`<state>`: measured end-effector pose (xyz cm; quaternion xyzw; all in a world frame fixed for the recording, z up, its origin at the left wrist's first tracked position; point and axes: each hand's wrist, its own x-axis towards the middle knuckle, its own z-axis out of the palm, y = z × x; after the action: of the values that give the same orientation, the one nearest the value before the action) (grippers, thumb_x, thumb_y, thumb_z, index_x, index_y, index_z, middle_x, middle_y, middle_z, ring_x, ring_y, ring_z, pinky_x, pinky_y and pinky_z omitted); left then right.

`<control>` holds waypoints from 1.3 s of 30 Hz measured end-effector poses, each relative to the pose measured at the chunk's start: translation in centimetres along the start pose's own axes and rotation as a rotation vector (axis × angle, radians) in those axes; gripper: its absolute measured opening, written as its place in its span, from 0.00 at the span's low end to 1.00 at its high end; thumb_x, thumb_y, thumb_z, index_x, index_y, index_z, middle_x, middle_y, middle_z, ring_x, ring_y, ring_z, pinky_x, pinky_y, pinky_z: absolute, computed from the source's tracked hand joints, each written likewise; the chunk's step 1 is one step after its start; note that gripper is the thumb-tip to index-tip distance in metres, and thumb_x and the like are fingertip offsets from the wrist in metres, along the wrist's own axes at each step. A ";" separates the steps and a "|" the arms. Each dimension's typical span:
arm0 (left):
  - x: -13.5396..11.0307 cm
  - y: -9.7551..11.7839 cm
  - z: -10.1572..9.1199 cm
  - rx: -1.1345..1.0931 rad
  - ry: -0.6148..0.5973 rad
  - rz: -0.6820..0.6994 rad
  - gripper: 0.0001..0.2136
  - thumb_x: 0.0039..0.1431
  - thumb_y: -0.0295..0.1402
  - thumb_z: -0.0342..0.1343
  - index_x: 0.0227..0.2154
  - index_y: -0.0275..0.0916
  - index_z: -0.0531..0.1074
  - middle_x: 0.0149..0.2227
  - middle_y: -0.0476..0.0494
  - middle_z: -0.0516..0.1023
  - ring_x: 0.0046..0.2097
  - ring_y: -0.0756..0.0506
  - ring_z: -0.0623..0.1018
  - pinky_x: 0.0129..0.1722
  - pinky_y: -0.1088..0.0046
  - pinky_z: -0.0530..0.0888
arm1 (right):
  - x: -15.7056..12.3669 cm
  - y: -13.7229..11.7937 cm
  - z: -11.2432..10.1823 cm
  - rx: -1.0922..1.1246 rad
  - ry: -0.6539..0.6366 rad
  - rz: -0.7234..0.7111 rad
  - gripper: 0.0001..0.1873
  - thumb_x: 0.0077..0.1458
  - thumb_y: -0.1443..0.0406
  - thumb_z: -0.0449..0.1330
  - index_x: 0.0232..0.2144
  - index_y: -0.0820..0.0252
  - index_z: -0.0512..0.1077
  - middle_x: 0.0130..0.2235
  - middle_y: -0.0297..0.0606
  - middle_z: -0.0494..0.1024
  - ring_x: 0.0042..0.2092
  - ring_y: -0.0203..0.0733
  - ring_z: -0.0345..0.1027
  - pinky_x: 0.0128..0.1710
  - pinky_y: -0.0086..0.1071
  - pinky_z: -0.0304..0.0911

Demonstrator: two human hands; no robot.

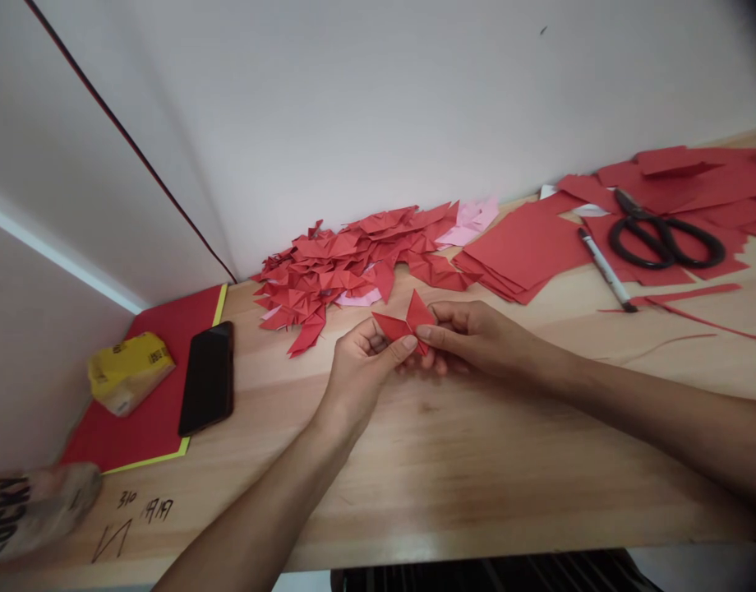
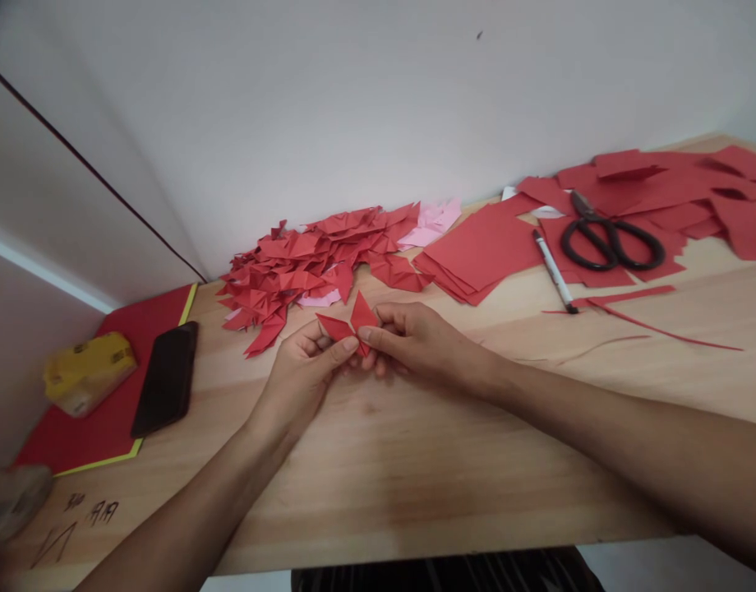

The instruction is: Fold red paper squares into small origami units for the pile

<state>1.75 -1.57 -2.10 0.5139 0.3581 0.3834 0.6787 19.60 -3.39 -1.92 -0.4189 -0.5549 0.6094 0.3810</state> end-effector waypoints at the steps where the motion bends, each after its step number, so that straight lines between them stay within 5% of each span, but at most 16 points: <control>1: 0.0 0.1 0.0 -0.005 -0.004 -0.013 0.10 0.53 0.34 0.65 0.33 0.32 0.74 0.27 0.46 0.76 0.29 0.52 0.72 0.28 0.77 0.65 | -0.1 0.0 0.1 -0.009 0.010 -0.003 0.11 0.60 0.58 0.58 0.32 0.60 0.69 0.28 0.33 0.77 0.25 0.30 0.69 0.21 0.24 0.58; 9: 0.1 0.4 0.1 -0.103 -0.003 -0.106 0.08 0.50 0.30 0.65 0.31 0.32 0.74 0.27 0.45 0.76 0.29 0.51 0.73 0.30 0.75 0.67 | -0.2 0.0 0.4 -0.041 0.032 -0.016 0.11 0.62 0.59 0.56 0.32 0.61 0.69 0.30 0.34 0.78 0.25 0.30 0.69 0.23 0.24 0.59; 18: 0.1 0.5 0.3 -0.123 0.048 -0.073 0.09 0.47 0.30 0.66 0.28 0.33 0.73 0.26 0.49 0.75 0.27 0.53 0.71 0.30 0.76 0.67 | -0.2 -0.3 0.0 -0.060 -0.013 0.023 0.13 0.62 0.57 0.56 0.32 0.61 0.70 0.31 0.35 0.79 0.26 0.30 0.71 0.20 0.23 0.58; 28: 0.2 0.0 0.5 -0.131 0.134 0.047 0.11 0.46 0.30 0.67 0.29 0.35 0.70 0.25 0.51 0.74 0.26 0.54 0.71 0.30 0.76 0.68 | -0.1 -0.3 0.1 -0.094 -0.070 0.032 0.14 0.58 0.56 0.60 0.35 0.63 0.72 0.30 0.36 0.78 0.28 0.33 0.71 0.30 0.28 0.68; 39: 0.2 0.7 0.2 -0.178 0.098 -0.032 0.11 0.50 0.33 0.65 0.29 0.35 0.69 0.24 0.50 0.74 0.25 0.54 0.72 0.26 0.78 0.68 | -0.3 0.2 0.1 -0.097 -0.068 -0.031 0.13 0.59 0.55 0.59 0.35 0.59 0.71 0.30 0.36 0.77 0.29 0.35 0.70 0.30 0.29 0.67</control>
<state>1.91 -1.35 -1.43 0.4265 0.3638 0.4273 0.7093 19.57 -3.73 -2.04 -0.4072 -0.6029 0.5897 0.3507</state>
